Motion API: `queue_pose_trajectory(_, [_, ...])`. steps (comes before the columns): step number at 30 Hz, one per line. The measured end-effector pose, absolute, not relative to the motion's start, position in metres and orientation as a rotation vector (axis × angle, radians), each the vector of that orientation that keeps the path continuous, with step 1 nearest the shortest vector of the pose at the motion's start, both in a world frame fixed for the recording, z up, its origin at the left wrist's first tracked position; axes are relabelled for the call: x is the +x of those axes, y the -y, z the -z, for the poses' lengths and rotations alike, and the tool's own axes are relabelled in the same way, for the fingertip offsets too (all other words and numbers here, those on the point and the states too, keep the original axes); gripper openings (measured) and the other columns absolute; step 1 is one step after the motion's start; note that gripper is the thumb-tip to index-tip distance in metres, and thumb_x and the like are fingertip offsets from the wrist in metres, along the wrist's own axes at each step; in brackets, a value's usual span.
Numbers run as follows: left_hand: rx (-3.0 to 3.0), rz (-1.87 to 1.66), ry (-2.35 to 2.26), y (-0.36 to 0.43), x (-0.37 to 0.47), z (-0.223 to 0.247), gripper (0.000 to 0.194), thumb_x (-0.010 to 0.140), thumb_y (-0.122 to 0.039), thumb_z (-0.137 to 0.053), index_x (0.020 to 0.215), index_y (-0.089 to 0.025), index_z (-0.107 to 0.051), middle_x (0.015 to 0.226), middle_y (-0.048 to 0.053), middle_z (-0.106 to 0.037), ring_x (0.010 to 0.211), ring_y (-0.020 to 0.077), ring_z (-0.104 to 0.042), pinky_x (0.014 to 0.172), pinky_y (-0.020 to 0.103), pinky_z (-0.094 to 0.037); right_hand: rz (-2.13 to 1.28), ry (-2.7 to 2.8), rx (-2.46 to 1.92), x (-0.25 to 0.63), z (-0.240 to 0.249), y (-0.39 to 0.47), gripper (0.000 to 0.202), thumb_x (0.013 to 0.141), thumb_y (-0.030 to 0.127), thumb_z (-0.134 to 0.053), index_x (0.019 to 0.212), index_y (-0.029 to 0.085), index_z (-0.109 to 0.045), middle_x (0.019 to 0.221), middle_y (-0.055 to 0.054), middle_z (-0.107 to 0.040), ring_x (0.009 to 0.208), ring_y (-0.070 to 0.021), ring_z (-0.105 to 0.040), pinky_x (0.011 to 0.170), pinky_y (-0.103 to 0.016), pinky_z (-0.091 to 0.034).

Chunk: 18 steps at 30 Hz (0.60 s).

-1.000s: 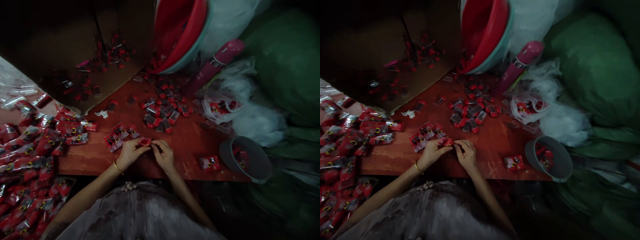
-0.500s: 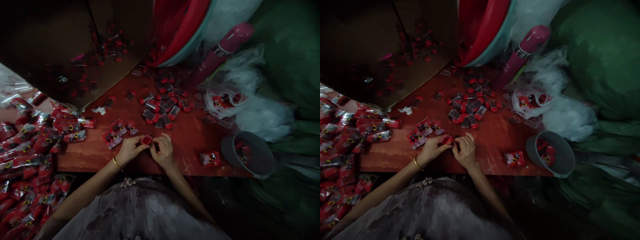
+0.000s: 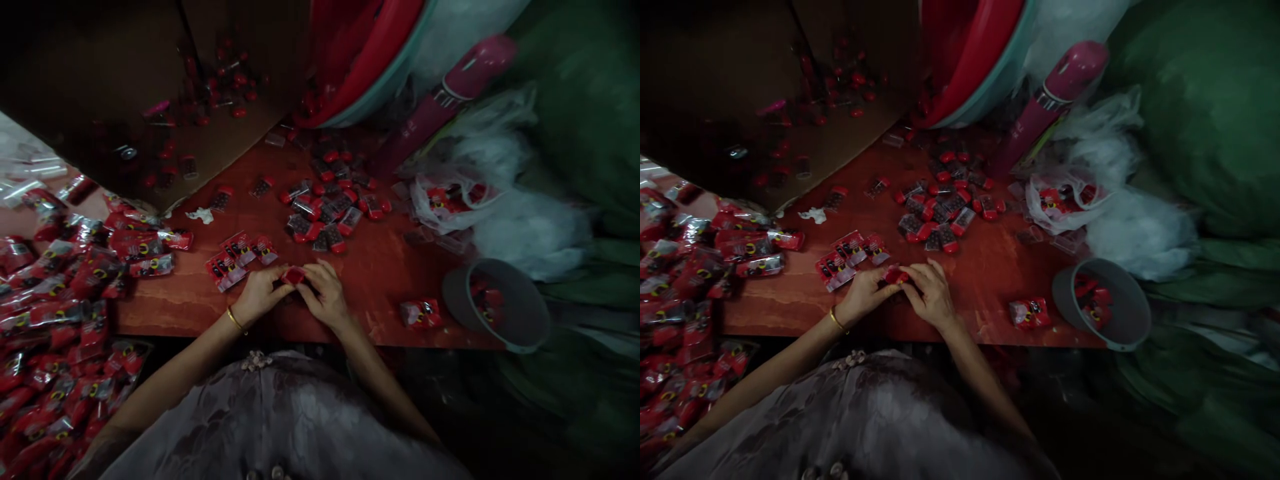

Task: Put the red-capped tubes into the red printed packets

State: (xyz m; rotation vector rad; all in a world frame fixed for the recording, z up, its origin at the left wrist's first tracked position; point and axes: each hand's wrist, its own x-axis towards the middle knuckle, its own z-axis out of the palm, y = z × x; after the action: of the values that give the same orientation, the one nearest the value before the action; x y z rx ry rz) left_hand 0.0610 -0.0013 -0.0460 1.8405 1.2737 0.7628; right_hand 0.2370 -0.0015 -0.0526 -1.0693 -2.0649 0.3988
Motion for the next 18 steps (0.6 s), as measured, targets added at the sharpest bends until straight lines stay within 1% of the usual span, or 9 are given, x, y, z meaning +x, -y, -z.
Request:
queue_pose_trajectory(4, [1.899, -0.808, -1.315, 0.003, 0.064, 0.055, 0.035, 0.08, -0.026, -0.06, 0.114, -0.019, -0.059, 0.108, 0.006, -0.068, 0.095, 0.0183, -0.065, 0.083, 0.029, -0.05, -0.377, 2.053, -1.012, 0.239, 0.059, -0.003, 0.014, 0.087, 0.028, -0.052, 0.09, 0.022, -0.065, 0.079, -0.002, -0.068, 0.073, -0.0148, -0.061, 0.091, -0.041, -0.042])
queue_pose_trajectory(6, [1.913, -0.823, -1.322, 0.004, 0.065, 0.058, 0.036, 0.08, -0.026, -0.06, 0.116, -0.019, -0.057, 0.111, 0.007, -0.067, 0.099, 0.0187, -0.064, 0.086, 0.031, -0.05, -0.366, 2.069, -1.039, 0.241, 0.064, -0.004, 0.016, 0.088, 0.029, -0.052, 0.084, 0.022, -0.066, 0.074, -0.001, -0.067, 0.071, -0.0145, -0.06, 0.093, -0.042, -0.041])
queue_pose_trajectory(8, [1.917, -0.829, -1.315, 0.004, 0.065, 0.059, 0.034, 0.081, -0.027, -0.059, 0.114, -0.02, -0.059, 0.112, 0.007, -0.067, 0.1, 0.019, -0.064, 0.087, 0.032, -0.05, -0.347, 2.119, -1.083, 0.243, 0.067, -0.004, 0.017, 0.088, 0.028, -0.052, 0.083, 0.022, -0.067, 0.07, 0.0, -0.066, 0.072, -0.015, -0.058, 0.094, -0.043, -0.04])
queue_pose_trajectory(10, [1.914, -0.823, -1.308, 0.004, 0.065, 0.059, 0.032, 0.081, -0.028, -0.057, 0.113, -0.02, -0.06, 0.112, 0.007, -0.067, 0.101, 0.0191, -0.063, 0.088, 0.032, -0.049, -0.358, 2.157, -1.123, 0.244, 0.067, -0.003, 0.016, 0.087, 0.028, -0.052, 0.084, 0.023, -0.067, 0.069, 0.0, -0.066, 0.073, -0.0153, -0.058, 0.095, -0.045, -0.038])
queue_pose_trajectory(12, [1.914, -0.802, -1.309, 0.005, 0.064, 0.058, 0.035, 0.082, -0.027, -0.056, 0.116, -0.019, -0.057, 0.113, 0.007, -0.066, 0.102, 0.019, -0.063, 0.089, 0.031, -0.048, -0.424, 2.134, -1.145, 0.245, 0.063, -0.002, 0.015, 0.086, 0.031, -0.054, 0.092, 0.023, -0.066, 0.076, -0.001, -0.068, 0.076, -0.0159, -0.059, 0.096, -0.045, -0.038])
queue_pose_trajectory(13, [1.916, -0.788, -1.32, 0.005, 0.063, 0.058, 0.038, 0.082, -0.025, -0.056, 0.119, -0.019, -0.055, 0.114, 0.007, -0.066, 0.102, 0.0191, -0.063, 0.088, 0.031, -0.049, -0.472, 2.104, -1.155, 0.245, 0.06, -0.002, 0.02, 0.084, 0.034, -0.057, 0.099, 0.023, -0.064, 0.082, -0.002, -0.068, 0.08, -0.0167, -0.06, 0.095, -0.044, -0.039])
queue_pose_trajectory(15, [1.921, -0.748, -1.355, 0.005, 0.063, 0.057, 0.047, 0.08, -0.022, -0.056, 0.127, -0.018, -0.048, 0.116, 0.009, -0.064, 0.1, 0.0197, -0.063, 0.085, 0.031, -0.049, -0.566, 2.055, -1.149, 0.243, 0.054, -0.003, 0.039, 0.079, 0.042, -0.062, 0.114, 0.023, -0.058, 0.092, -0.004, -0.066, 0.088, -0.0187, -0.06, 0.091, -0.041, -0.042])
queue_pose_trajectory(16, [1.922, -0.725, -1.378, 0.004, 0.063, 0.056, 0.052, 0.08, -0.021, -0.056, 0.13, -0.017, -0.044, 0.116, 0.01, -0.064, 0.099, 0.0202, -0.064, 0.084, 0.031, -0.049, -0.6, 2.049, -1.124, 0.241, 0.052, -0.005, 0.046, 0.077, 0.044, -0.063, 0.117, 0.023, -0.056, 0.095, -0.005, -0.064, 0.091, -0.0192, -0.059, 0.088, -0.038, -0.045])
queue_pose_trajectory(18, [1.916, -0.681, -1.418, 0.004, 0.063, 0.056, 0.06, 0.078, -0.021, -0.057, 0.135, -0.015, -0.037, 0.112, 0.01, -0.066, 0.094, 0.021, -0.065, 0.08, 0.031, -0.05, -0.639, 2.068, -1.045, 0.237, 0.05, -0.009, 0.04, 0.078, 0.044, -0.062, 0.113, 0.023, -0.059, 0.095, -0.005, -0.062, 0.09, -0.0179, -0.058, 0.081, -0.033, -0.047])
